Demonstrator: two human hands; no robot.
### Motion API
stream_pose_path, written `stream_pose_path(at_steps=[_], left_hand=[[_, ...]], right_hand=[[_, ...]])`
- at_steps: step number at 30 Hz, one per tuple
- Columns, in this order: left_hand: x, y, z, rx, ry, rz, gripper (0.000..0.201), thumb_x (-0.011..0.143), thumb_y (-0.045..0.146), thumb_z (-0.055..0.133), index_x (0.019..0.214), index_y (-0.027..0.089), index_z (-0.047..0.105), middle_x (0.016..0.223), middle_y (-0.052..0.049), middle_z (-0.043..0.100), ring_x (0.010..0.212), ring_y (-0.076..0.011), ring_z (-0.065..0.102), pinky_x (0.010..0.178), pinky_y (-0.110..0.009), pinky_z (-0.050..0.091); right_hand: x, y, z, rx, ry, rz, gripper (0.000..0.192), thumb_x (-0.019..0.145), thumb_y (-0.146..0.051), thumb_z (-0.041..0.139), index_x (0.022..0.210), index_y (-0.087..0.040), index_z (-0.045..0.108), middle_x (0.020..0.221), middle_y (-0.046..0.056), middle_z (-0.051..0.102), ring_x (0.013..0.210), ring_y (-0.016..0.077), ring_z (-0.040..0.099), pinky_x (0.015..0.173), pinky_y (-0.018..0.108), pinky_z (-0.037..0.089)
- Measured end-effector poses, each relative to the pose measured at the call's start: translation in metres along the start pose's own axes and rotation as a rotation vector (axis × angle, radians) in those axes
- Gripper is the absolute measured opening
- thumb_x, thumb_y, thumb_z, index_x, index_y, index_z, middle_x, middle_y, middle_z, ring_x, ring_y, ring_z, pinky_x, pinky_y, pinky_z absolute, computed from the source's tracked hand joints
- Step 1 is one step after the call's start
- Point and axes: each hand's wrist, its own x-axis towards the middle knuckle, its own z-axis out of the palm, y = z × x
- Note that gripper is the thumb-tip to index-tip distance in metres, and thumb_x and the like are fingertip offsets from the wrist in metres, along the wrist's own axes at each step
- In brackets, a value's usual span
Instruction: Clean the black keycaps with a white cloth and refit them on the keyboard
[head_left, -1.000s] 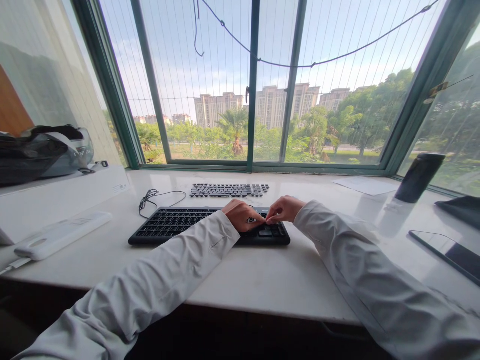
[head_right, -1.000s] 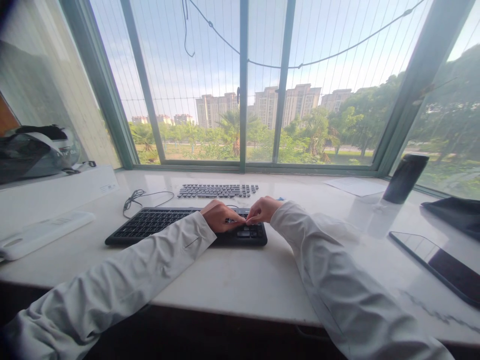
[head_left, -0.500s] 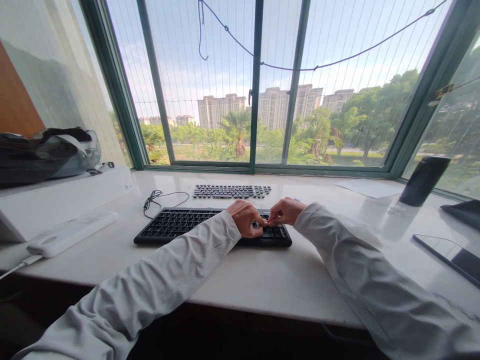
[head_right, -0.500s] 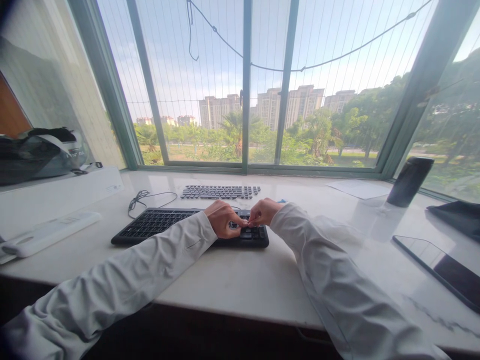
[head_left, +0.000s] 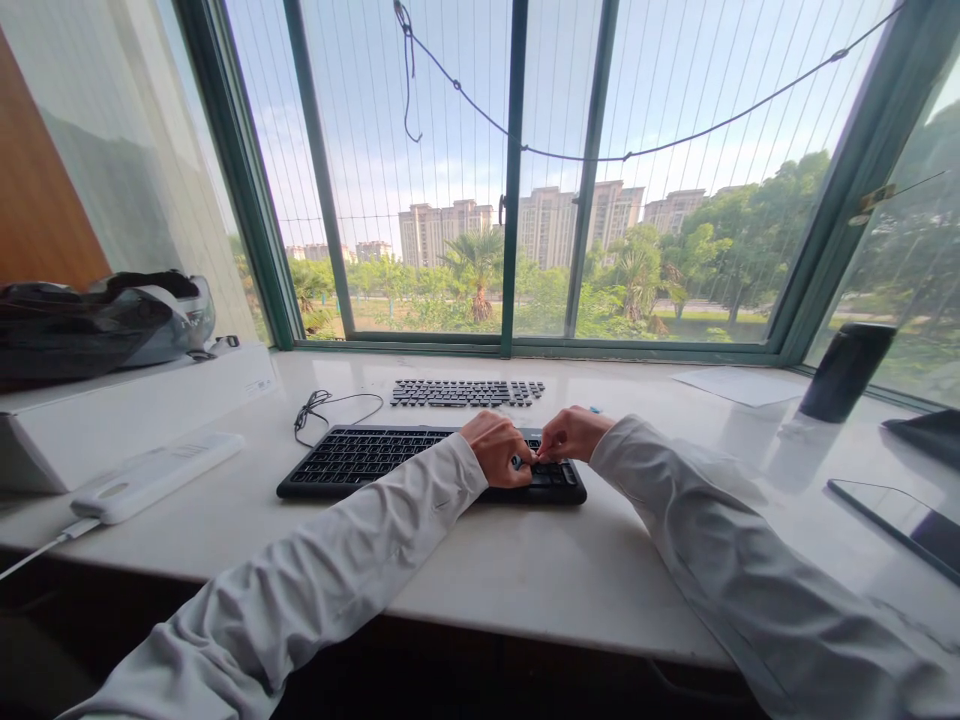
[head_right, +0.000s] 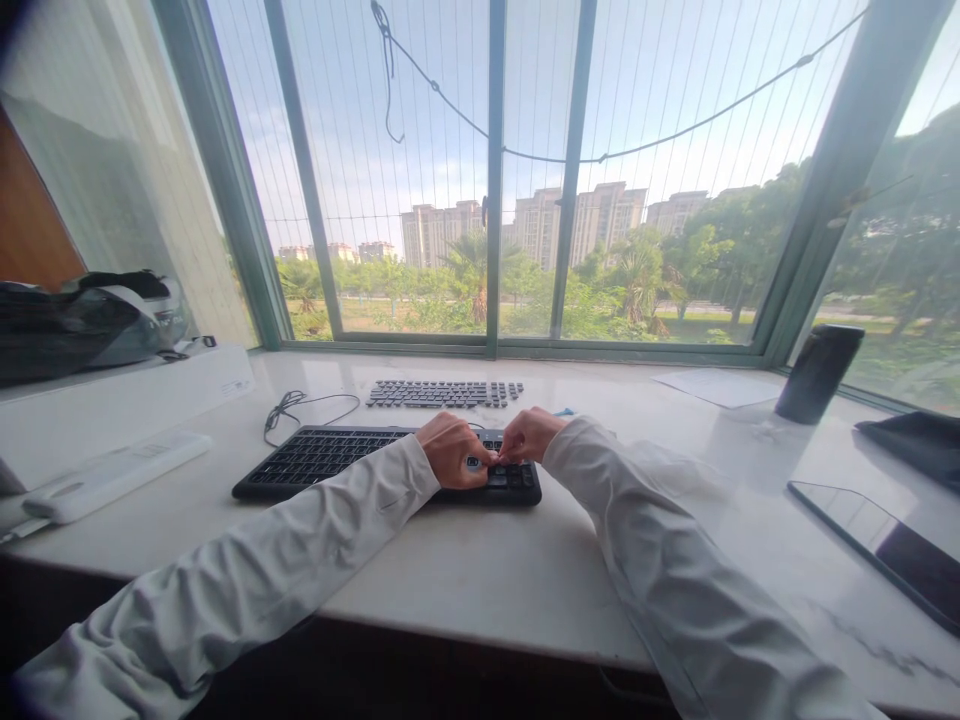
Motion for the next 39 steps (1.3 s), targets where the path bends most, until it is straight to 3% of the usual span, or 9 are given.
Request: stream_pose_path(at_steps=[6, 11, 16, 21, 27, 33, 37, 39], left_hand=[[0.000, 0.001, 0.001, 0.022, -0.001, 0.034, 0.026, 0.068, 0.036, 0.050, 0.078, 0.030, 0.073, 0.055, -0.004, 0.066, 0.054, -0.0177, 0.060, 0.047, -0.025, 0.031], [0.001, 0.003, 0.001, 0.045, -0.009, 0.063, 0.027, 0.068, 0.035, 0.048, 0.072, 0.025, 0.073, 0.053, -0.006, 0.065, 0.050, -0.0176, 0.058, 0.047, -0.026, 0.032], [0.001, 0.005, 0.002, 0.046, -0.010, 0.061, 0.025, 0.068, 0.034, 0.050, 0.074, 0.026, 0.074, 0.052, -0.005, 0.064, 0.052, -0.0180, 0.059, 0.048, -0.026, 0.033], [-0.002, 0.002, 0.007, -0.003, 0.044, -0.056, 0.028, 0.072, 0.036, 0.052, 0.091, 0.031, 0.072, 0.064, -0.004, 0.069, 0.061, -0.0173, 0.063, 0.053, -0.025, 0.037], [-0.001, -0.007, 0.009, -0.017, 0.160, -0.293, 0.028, 0.078, 0.038, 0.049, 0.091, 0.028, 0.072, 0.071, -0.004, 0.071, 0.068, -0.0176, 0.064, 0.060, -0.026, 0.042], [-0.001, -0.013, 0.015, -0.027, 0.173, -0.408, 0.027, 0.078, 0.038, 0.049, 0.088, 0.029, 0.073, 0.073, -0.004, 0.071, 0.068, -0.0183, 0.064, 0.064, -0.028, 0.044], [-0.001, -0.014, 0.019, -0.056, 0.159, -0.404, 0.026, 0.078, 0.039, 0.049, 0.087, 0.030, 0.072, 0.074, -0.003, 0.071, 0.071, -0.0197, 0.065, 0.065, -0.029, 0.044], [-0.001, -0.015, 0.019, -0.064, 0.155, -0.398, 0.027, 0.078, 0.039, 0.049, 0.086, 0.029, 0.073, 0.074, -0.004, 0.071, 0.072, -0.0201, 0.065, 0.065, -0.030, 0.044]], right_hand=[[0.002, -0.001, 0.000, 0.037, -0.030, 0.023, 0.029, 0.067, -0.040, 0.066, 0.075, -0.013, 0.073, 0.058, 0.005, 0.066, 0.056, 0.0133, 0.059, 0.054, 0.022, 0.042], [0.005, -0.005, -0.002, -0.055, -0.045, -0.015, 0.021, 0.068, -0.034, 0.066, 0.072, -0.015, 0.074, 0.056, 0.004, 0.066, 0.055, 0.0125, 0.059, 0.055, 0.022, 0.042], [0.006, 0.000, -0.002, -0.056, -0.081, -0.014, 0.025, 0.068, -0.038, 0.065, 0.076, -0.016, 0.075, 0.056, 0.003, 0.066, 0.055, 0.0118, 0.058, 0.054, 0.020, 0.040], [0.002, 0.006, -0.003, -0.091, 0.013, -0.028, 0.030, 0.067, -0.043, 0.065, 0.078, -0.017, 0.076, 0.057, 0.003, 0.067, 0.054, 0.0105, 0.054, 0.053, 0.021, 0.036], [0.000, 0.003, -0.006, -0.096, 0.213, -0.048, 0.028, 0.070, -0.045, 0.064, 0.078, -0.021, 0.074, 0.064, 0.001, 0.067, 0.057, 0.0095, 0.052, 0.057, 0.021, 0.036], [0.003, 0.009, 0.005, -0.087, 0.079, -0.121, 0.031, 0.071, -0.045, 0.062, 0.079, -0.018, 0.074, 0.065, 0.003, 0.067, 0.059, 0.0110, 0.054, 0.058, 0.021, 0.038], [0.001, 0.008, 0.003, -0.051, -0.025, -0.106, 0.033, 0.068, -0.047, 0.064, 0.079, -0.018, 0.074, 0.063, 0.002, 0.066, 0.056, 0.0103, 0.051, 0.055, 0.021, 0.037], [0.000, 0.008, 0.001, -0.049, -0.015, -0.084, 0.034, 0.068, -0.048, 0.064, 0.079, -0.019, 0.074, 0.062, 0.002, 0.065, 0.056, 0.0104, 0.051, 0.055, 0.021, 0.037]])
